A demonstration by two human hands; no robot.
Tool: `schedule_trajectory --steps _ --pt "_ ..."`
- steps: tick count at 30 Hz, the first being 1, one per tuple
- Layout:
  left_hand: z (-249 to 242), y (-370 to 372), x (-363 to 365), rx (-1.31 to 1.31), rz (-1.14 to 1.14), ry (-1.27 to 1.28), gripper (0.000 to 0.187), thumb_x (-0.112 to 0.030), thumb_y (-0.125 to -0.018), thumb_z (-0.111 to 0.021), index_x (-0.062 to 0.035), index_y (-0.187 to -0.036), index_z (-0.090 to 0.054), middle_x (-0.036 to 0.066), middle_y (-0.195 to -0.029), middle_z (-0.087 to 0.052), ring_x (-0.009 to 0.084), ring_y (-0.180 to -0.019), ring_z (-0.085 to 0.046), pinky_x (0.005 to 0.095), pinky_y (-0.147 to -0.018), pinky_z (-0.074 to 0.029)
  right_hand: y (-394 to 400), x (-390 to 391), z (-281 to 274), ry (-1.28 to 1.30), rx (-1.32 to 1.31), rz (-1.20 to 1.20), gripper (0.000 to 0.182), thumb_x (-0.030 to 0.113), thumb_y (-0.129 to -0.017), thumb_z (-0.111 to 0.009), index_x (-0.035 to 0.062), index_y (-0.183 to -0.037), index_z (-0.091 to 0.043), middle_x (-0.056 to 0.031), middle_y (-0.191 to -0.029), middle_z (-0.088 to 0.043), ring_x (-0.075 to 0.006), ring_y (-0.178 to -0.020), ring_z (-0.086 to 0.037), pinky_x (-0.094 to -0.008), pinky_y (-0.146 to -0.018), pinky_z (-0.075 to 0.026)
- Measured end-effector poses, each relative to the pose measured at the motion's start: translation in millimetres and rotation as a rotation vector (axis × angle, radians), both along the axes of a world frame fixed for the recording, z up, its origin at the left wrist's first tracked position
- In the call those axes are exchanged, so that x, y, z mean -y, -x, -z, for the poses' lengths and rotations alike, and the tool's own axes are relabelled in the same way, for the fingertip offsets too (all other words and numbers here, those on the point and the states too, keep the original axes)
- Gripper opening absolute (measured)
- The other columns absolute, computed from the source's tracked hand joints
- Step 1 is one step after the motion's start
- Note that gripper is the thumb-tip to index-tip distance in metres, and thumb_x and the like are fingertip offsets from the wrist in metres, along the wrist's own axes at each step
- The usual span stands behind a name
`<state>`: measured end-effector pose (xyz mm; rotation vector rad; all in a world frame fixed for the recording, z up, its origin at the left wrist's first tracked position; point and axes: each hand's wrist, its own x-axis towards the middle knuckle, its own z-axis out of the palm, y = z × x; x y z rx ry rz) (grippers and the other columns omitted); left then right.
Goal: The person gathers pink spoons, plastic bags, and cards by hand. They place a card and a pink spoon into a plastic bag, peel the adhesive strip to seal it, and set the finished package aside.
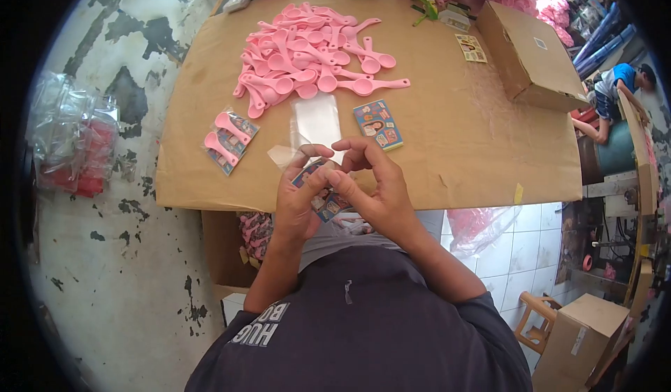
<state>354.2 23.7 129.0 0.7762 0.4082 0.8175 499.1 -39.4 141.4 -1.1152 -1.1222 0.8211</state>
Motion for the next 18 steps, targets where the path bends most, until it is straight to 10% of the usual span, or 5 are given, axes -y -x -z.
schedule_trajectory --steps 10,18 --pt "-1 -2 -2 -0.013 -0.03 -0.046 0.029 -0.015 -0.101 -0.061 -0.0022 -0.124 -0.05 0.01 -0.087 -0.063 0.0164 -0.079 -0.066 0.0385 -0.081 -0.062 -29 -5 9 0.115 -0.177 0.107 0.04 0.032 -0.11 -0.047 0.0094 -0.077 -0.048 0.0035 -0.065 -0.045 -0.0039 -0.056 -0.04 -0.0206 -0.051 -0.032" --pt "-3 1 -25 0.203 -0.304 0.033 0.038 -0.025 -0.103 -0.059 -0.0064 -0.133 -0.046 0.01 -0.099 -0.065 0.0188 -0.089 -0.067 0.0432 -0.089 -0.06 -26 7 4 0.184 -0.165 -0.024 0.022 0.026 -0.105 -0.058 0.0063 -0.095 -0.058 0.0057 -0.078 -0.052 -0.0009 -0.069 -0.047 -0.0195 -0.059 -0.039"
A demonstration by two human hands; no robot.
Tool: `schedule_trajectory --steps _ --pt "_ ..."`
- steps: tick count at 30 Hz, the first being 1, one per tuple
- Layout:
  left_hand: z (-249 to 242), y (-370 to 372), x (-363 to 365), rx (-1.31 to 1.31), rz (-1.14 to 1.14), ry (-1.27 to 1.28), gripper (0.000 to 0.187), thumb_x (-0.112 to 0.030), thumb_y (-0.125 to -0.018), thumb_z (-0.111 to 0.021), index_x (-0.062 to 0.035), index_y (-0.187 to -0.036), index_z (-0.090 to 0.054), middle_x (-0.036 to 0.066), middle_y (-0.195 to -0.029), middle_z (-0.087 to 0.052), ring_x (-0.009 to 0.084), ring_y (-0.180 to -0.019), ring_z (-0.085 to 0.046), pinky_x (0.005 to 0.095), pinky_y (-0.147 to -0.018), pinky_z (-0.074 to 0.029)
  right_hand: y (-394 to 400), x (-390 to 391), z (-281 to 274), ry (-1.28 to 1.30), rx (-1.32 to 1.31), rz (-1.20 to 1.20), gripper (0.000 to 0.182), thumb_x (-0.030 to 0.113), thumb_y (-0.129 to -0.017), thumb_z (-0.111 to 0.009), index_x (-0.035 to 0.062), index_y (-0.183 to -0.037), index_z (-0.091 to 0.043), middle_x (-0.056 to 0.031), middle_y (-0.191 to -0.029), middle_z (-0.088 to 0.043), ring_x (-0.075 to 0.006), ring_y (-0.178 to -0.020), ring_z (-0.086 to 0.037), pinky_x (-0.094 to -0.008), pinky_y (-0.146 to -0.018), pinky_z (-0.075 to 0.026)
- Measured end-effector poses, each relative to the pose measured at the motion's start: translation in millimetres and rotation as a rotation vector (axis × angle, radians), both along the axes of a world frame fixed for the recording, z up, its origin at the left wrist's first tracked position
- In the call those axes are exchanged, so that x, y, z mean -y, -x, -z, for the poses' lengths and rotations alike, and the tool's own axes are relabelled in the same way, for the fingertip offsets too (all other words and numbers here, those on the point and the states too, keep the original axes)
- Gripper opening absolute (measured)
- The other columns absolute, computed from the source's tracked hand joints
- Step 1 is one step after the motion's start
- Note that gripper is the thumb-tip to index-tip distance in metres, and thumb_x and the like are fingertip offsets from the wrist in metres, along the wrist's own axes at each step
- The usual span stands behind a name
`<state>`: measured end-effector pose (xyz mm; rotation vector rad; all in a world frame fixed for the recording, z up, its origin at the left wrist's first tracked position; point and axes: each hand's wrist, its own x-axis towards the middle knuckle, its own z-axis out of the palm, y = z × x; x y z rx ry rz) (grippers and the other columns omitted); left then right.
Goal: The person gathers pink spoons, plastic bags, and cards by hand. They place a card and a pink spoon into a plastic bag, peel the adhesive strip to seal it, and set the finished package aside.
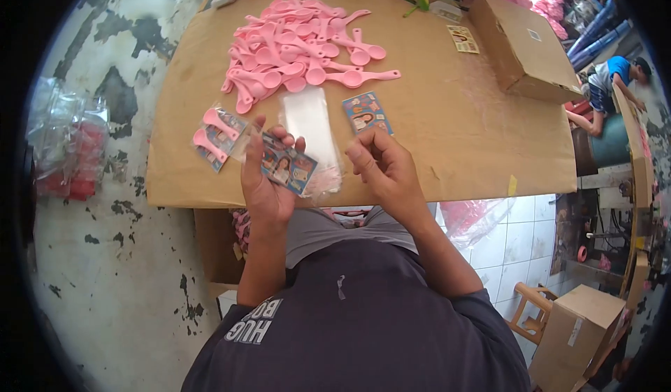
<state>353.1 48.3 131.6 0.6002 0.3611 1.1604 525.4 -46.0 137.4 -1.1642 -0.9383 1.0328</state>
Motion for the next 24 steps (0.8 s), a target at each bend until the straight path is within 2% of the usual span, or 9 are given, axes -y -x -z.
schedule_trajectory --steps 2,3,5,6,8,10,13,18,24 --pt "-1 1 -5 0.136 -0.067 0.058 0.04 -0.026 -0.104 -0.058 -0.0078 -0.136 -0.045 0.011 -0.103 -0.064 0.0192 -0.092 -0.067 0.046 -0.097 -0.057 5 3 0 0.034 0.038 -0.024 0.018 0.023 -0.103 -0.061 0.0051 -0.101 -0.06 0.0047 -0.082 -0.056 -0.0015 -0.073 -0.051 -0.0196 -0.061 -0.041" --pt "1 2 -8 0.157 -0.073 0.047 0.039 -0.027 -0.105 -0.056 -0.0085 -0.138 -0.045 0.012 -0.107 -0.064 0.0196 -0.094 -0.067 0.0476 -0.101 -0.054 6 5 0 0.056 0.055 -0.105 0.018 0.02 -0.102 -0.062 0.0035 -0.109 -0.059 0.0019 -0.09 -0.058 -0.0038 -0.081 -0.055 -0.0204 -0.067 -0.045" --pt "1 0 -8 0.166 -0.076 0.035 0.04 -0.028 -0.105 -0.056 -0.0083 -0.138 -0.045 0.012 -0.107 -0.064 0.0201 -0.095 -0.067 0.0476 -0.1 -0.055 7 7 3 0.085 0.064 -0.242 0.028 0.014 -0.099 -0.066 0.0022 -0.122 -0.056 -0.0038 -0.109 -0.061 -0.0085 -0.099 -0.059 -0.0245 -0.082 -0.051" --pt "1 -2 -7 0.177 -0.075 0.027 0.041 -0.03 -0.105 -0.056 -0.0082 -0.138 -0.046 0.012 -0.107 -0.065 0.0206 -0.096 -0.068 0.0475 -0.098 -0.056 11 6 4 0.086 0.066 -0.241 0.028 0.014 -0.099 -0.066 0.0022 -0.122 -0.056 -0.0038 -0.109 -0.061 -0.0085 -0.099 -0.059 -0.0245 -0.082 -0.051" --pt "-1 -6 -3 0.155 -0.023 0.02 0.044 -0.034 -0.105 -0.055 -0.0082 -0.139 -0.045 0.013 -0.108 -0.065 0.0213 -0.098 -0.068 0.0467 -0.096 -0.057 26 3 5 0.018 -0.096 -0.16 0.029 0.014 -0.097 -0.069 0.0017 -0.12 -0.056 -0.0034 -0.105 -0.062 -0.0066 -0.094 -0.059 -0.0229 -0.073 -0.049" --pt "0 -10 1 0.133 0.025 0.008 0.047 -0.037 -0.105 -0.054 -0.0082 -0.14 -0.045 0.014 -0.109 -0.065 0.0221 -0.099 -0.068 0.0458 -0.093 -0.059 34 -1 3 0.022 -0.108 -0.125 0.03 0.014 -0.096 -0.07 0.0012 -0.119 -0.056 -0.0045 -0.106 -0.063 -0.0073 -0.096 -0.059 -0.0239 -0.075 -0.05" --pt "-1 -14 10 0.173 0.137 0.006 0.056 -0.049 -0.105 -0.049 -0.0073 -0.142 -0.042 0.018 -0.113 -0.065 0.0241 -0.1 -0.069 0.0383 -0.085 -0.061 43 -6 8 -0.006 -0.084 -0.053 0.03 0.014 -0.095 -0.071 0.0006 -0.117 -0.056 -0.0061 -0.108 -0.063 -0.0081 -0.099 -0.059 -0.025 -0.08 -0.05" --pt "-1 -14 12 0.167 0.168 -0.055 0.055 -0.046 -0.105 -0.05 -0.0041 -0.14 -0.041 0.018 -0.112 -0.065 0.0237 -0.1 -0.068 0.0368 -0.085 -0.06 47 -9 13 0.031 -0.08 -0.013 0.029 0.012 -0.094 -0.074 0.0002 -0.112 -0.055 -0.0064 -0.106 -0.065 -0.0086 -0.099 -0.06 -0.025 -0.085 -0.05" --pt "-3 -16 14 0.139 0.215 -0.086 0.049 -0.039 -0.105 -0.053 -0.0023 -0.136 -0.043 0.015 -0.105 -0.065 0.0213 -0.094 -0.067 0.0352 -0.085 -0.059 49 -10 19 -0.054 -0.083 0.043 0.029 0.009 -0.09 -0.078 0.0031 -0.109 -0.056 -0.0038 -0.099 -0.065 -0.0063 -0.093 -0.059 -0.0236 -0.075 -0.05"
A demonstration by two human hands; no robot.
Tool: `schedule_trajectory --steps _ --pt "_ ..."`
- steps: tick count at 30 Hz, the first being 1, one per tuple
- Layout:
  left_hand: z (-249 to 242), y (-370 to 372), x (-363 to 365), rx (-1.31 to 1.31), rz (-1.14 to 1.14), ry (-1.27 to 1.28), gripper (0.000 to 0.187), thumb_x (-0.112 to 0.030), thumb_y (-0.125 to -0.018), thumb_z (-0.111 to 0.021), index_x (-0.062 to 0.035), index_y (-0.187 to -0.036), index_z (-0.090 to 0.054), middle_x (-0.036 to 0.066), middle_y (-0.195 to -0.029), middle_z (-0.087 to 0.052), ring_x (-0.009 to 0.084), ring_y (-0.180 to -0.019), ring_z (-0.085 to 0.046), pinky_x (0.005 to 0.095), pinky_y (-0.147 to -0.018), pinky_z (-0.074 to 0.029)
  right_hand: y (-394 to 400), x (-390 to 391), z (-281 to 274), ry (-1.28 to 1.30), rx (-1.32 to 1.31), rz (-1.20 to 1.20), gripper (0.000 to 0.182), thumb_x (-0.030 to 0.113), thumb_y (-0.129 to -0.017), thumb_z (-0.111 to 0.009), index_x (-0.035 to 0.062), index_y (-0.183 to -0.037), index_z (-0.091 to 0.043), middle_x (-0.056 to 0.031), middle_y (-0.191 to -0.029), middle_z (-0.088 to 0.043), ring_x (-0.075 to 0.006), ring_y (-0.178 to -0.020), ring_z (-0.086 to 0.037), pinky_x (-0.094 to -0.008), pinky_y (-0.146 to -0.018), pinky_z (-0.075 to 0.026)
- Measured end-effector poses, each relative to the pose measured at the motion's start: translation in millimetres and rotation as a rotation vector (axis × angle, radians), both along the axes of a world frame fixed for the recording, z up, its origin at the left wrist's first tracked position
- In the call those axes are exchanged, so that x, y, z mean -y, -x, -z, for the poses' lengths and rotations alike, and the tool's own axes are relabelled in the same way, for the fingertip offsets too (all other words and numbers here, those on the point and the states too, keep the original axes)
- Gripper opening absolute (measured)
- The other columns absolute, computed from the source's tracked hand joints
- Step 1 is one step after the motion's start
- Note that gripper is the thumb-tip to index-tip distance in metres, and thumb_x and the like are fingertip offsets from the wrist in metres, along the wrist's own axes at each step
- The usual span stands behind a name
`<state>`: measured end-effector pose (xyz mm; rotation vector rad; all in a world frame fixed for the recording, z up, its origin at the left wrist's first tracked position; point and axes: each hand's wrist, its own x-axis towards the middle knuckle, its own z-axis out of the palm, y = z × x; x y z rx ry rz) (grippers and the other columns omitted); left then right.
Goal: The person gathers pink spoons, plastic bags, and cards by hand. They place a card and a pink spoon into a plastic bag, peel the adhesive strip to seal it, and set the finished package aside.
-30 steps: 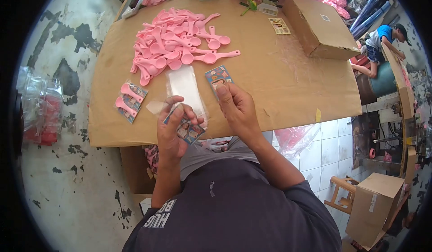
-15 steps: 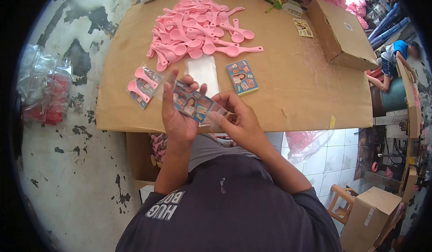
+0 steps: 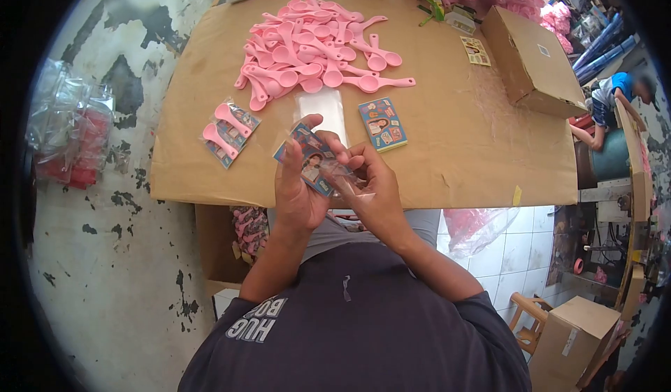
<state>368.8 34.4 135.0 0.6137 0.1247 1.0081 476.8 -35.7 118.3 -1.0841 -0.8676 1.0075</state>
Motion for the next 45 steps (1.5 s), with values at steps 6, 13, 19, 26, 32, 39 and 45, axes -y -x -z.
schedule_trajectory --steps 6,13,19,26,32,39,45 --pt "5 -1 -8 -0.067 -0.054 0.083 0.044 -0.037 -0.105 -0.055 -0.0036 -0.132 -0.047 0.009 -0.094 -0.063 0.0177 -0.086 -0.065 0.0385 -0.085 -0.059 -11 8 -11 -0.107 0.479 0.202 0.038 0.002 -0.081 -0.08 0.0054 -0.113 -0.061 -0.0066 -0.101 -0.06 -0.0114 -0.084 -0.061 -0.0264 -0.068 -0.051" --pt "19 34 -47 -0.012 -0.206 0.283 0.038 -0.039 -0.103 -0.059 -0.0093 -0.126 -0.055 0.003 -0.091 -0.061 0.0137 -0.082 -0.061 0.0372 -0.091 -0.054 -47 2 -18 -0.35 0.794 0.182 0.03 0.0 -0.081 -0.076 0.0073 -0.109 -0.068 -0.009 -0.097 -0.062 -0.021 -0.075 -0.06 -0.0318 -0.059 -0.048" --pt "17 54 -50 -0.056 -0.26 0.231 0.042 -0.043 -0.101 -0.062 -0.0099 -0.126 -0.056 0.003 -0.092 -0.061 0.0136 -0.084 -0.061 0.0377 -0.092 -0.054 -119 -36 -24 0.07 1.022 0.239 0.027 0.013 -0.092 -0.067 0.0045 -0.117 -0.065 -0.0109 -0.106 -0.066 -0.0271 -0.093 -0.062 -0.0394 -0.08 -0.051" --pt "7 48 -40 -0.116 -0.316 0.191 0.049 -0.044 -0.1 -0.061 -0.0064 -0.131 -0.054 0.007 -0.106 -0.064 0.0188 -0.098 -0.064 0.0425 -0.102 -0.052 -168 -91 -8 0.044 1.474 0.123 0.029 0.011 -0.093 -0.063 0.0069 -0.122 -0.065 -0.0124 -0.12 -0.063 -0.0309 -0.113 -0.056 -0.04 -0.098 -0.046" --pt "8 48 -53 -0.039 -0.419 0.105 0.048 -0.044 -0.099 -0.062 -0.0067 -0.129 -0.054 0.008 -0.106 -0.066 0.0197 -0.096 -0.066 0.0437 -0.106 -0.051 -163 -81 -17 0.124 1.453 0.09 0.015 0.014 -0.093 -0.064 0.0064 -0.106 -0.066 -0.0109 -0.105 -0.066 -0.0294 -0.101 -0.061 -0.0394 -0.085 -0.05" --pt "-1 33 -55 0.054 -0.533 0.034 0.052 -0.046 -0.101 -0.058 -0.0061 -0.132 -0.047 0.01 -0.106 -0.065 0.022 -0.099 -0.065 0.0473 -0.105 -0.052 -112 -18 -52 0.324 0.576 -0.095 0.015 0.013 -0.097 -0.067 0.0028 -0.108 -0.064 -0.0005 -0.083 -0.064 -0.0058 -0.07 -0.06 -0.0217 -0.06 -0.048" --pt "0 11 -52 0.031 -0.401 0.059 0.051 -0.046 -0.102 -0.057 -0.0068 -0.133 -0.048 0.01 -0.105 -0.064 0.0214 -0.098 -0.066 0.0467 -0.103 -0.054 -73 14 -37 0.329 0.177 -0.319 0.017 0.007 -0.096 -0.068 -0.0009 -0.111 -0.064 -0.0009 -0.091 -0.067 -0.0056 -0.072 -0.061 -0.0205 -0.065 -0.051"
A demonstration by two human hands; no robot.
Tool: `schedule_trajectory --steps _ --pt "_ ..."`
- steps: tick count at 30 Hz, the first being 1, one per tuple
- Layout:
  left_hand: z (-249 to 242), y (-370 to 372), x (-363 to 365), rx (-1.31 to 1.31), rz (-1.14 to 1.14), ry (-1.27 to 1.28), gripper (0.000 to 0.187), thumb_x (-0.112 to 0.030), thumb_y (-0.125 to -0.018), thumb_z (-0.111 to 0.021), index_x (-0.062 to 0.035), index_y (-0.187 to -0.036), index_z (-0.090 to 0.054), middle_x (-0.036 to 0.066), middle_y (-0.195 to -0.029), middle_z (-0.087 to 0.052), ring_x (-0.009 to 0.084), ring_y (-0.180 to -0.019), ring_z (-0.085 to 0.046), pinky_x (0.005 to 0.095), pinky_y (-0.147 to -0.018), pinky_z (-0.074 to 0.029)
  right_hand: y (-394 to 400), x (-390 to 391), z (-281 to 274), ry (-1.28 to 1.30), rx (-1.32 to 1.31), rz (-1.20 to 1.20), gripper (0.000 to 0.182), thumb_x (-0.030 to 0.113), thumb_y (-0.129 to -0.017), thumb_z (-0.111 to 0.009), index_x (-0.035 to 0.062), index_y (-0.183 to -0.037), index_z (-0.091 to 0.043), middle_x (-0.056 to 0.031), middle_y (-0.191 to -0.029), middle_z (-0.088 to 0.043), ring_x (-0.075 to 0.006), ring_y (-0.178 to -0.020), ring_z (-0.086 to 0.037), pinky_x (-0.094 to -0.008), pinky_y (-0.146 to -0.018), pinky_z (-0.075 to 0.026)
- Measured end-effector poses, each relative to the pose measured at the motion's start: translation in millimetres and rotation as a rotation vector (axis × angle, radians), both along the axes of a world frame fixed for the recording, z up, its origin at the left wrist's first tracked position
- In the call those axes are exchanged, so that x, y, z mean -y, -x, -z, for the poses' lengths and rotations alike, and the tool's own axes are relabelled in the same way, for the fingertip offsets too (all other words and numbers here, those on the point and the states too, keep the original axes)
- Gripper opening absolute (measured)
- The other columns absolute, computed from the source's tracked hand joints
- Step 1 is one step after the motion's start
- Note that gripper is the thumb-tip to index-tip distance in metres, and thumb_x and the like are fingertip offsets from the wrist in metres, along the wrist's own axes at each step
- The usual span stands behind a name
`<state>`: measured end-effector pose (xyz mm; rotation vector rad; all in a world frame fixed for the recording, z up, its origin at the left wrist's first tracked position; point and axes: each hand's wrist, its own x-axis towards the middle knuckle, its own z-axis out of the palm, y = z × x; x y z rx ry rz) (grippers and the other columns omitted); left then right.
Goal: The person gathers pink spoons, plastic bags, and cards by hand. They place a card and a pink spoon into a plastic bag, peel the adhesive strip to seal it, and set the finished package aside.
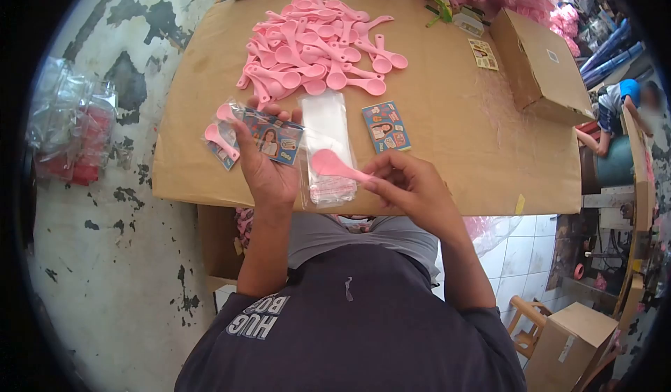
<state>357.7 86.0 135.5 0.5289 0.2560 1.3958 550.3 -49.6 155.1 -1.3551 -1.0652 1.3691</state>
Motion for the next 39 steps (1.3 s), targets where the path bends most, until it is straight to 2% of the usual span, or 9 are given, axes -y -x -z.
schedule_trajectory --steps 5,10,16,18,22,25,27,32,39 --pt "2 -14 15 -0.056 0.152 -0.028 0.051 -0.046 -0.102 -0.056 -0.0072 -0.136 -0.049 0.009 -0.106 -0.063 0.0196 -0.1 -0.064 0.0471 -0.105 -0.05 18 -3 15 -0.17 -0.126 0.076 0.022 0.006 -0.099 -0.065 -0.002 -0.119 -0.062 -0.0044 -0.098 -0.068 -0.0091 -0.082 -0.066 -0.0227 -0.07 -0.056" --pt "3 -18 21 0.015 0.258 0.07 0.052 -0.047 -0.103 -0.054 -0.006 -0.135 -0.046 0.011 -0.104 -0.063 0.0203 -0.099 -0.065 0.0475 -0.098 -0.056 30 0 8 -0.188 -0.27 0.158 0.026 0.004 -0.097 -0.066 -0.0029 -0.12 -0.058 -0.0059 -0.1 -0.067 -0.0118 -0.087 -0.068 -0.0243 -0.073 -0.057" --pt "0 -21 39 -0.002 0.4 0.139 0.05 -0.043 -0.104 -0.053 -0.0073 -0.138 -0.045 0.009 -0.106 -0.062 0.0197 -0.099 -0.064 0.0433 -0.098 -0.056 42 -8 30 -0.241 0.019 0.242 0.029 0.008 -0.091 -0.075 0.0022 -0.111 -0.055 -0.0033 -0.1 -0.064 -0.0085 -0.091 -0.062 -0.0236 -0.078 -0.051" --pt "1 -19 39 0.0 0.415 0.144 0.05 -0.042 -0.105 -0.053 -0.0066 -0.138 -0.044 0.01 -0.106 -0.062 0.02 -0.099 -0.064 0.0419 -0.096 -0.056 45 -10 37 -0.312 0.023 0.29 0.035 0.016 -0.089 -0.079 0.0025 -0.112 -0.057 -0.0017 -0.098 -0.065 -0.0064 -0.083 -0.06 -0.0233 -0.068 -0.051" --pt "2 -14 37 -0.046 0.443 0.116 0.046 -0.037 -0.106 -0.053 -0.0039 -0.137 -0.046 0.012 -0.107 -0.064 0.0201 -0.099 -0.065 0.0369 -0.089 -0.059 52 -11 33 -0.334 -0.039 0.323 0.036 0.017 -0.088 -0.08 0.0035 -0.113 -0.057 -0.0023 -0.098 -0.065 -0.0058 -0.079 -0.057 -0.0234 -0.065 -0.049" --pt "1 -12 36 -0.058 0.417 0.123 0.043 -0.034 -0.106 -0.053 -0.0028 -0.136 -0.047 0.013 -0.108 -0.065 0.0201 -0.099 -0.066 0.0353 -0.086 -0.059 53 -10 24 -0.389 0.151 0.336 0.041 0.015 -0.085 -0.082 0.0042 -0.115 -0.057 -0.0039 -0.103 -0.067 -0.0078 -0.079 -0.058 -0.0241 -0.064 -0.048" --pt "0 -11 33 -0.072 0.395 0.137 0.043 -0.034 -0.106 -0.053 -0.0024 -0.136 -0.047 0.014 -0.108 -0.065 0.0205 -0.099 -0.066 0.0356 -0.085 -0.059 53 -11 23 -0.618 0.434 0.367 0.046 0.013 -0.081 -0.083 0.0048 -0.118 -0.056 -0.0041 -0.106 -0.067 -0.0107 -0.081 -0.059 -0.0253 -0.064 -0.047" --pt "-3 -13 34 0.021 0.489 0.174 0.042 -0.032 -0.106 -0.053 -0.0021 -0.135 -0.047 0.014 -0.11 -0.064 0.0224 -0.1 -0.069 0.042 -0.092 -0.061 49 -11 24 -0.572 0.419 0.352 0.05 0.011 -0.08 -0.082 0.0048 -0.122 -0.056 -0.0029 -0.107 -0.066 -0.0111 -0.08 -0.059 -0.0245 -0.064 -0.046" --pt "-5 -21 41 -0.105 0.519 0.199 0.036 -0.022 -0.107 -0.051 -0.0001 -0.136 -0.046 0.017 -0.111 -0.065 0.0255 -0.099 -0.07 0.0413 -0.088 -0.062 35 -10 39 -0.391 0.169 0.344 0.053 0.012 -0.08 -0.083 0.0054 -0.125 -0.056 0.0008 -0.101 -0.063 -0.007 -0.08 -0.057 -0.022 -0.065 -0.046"
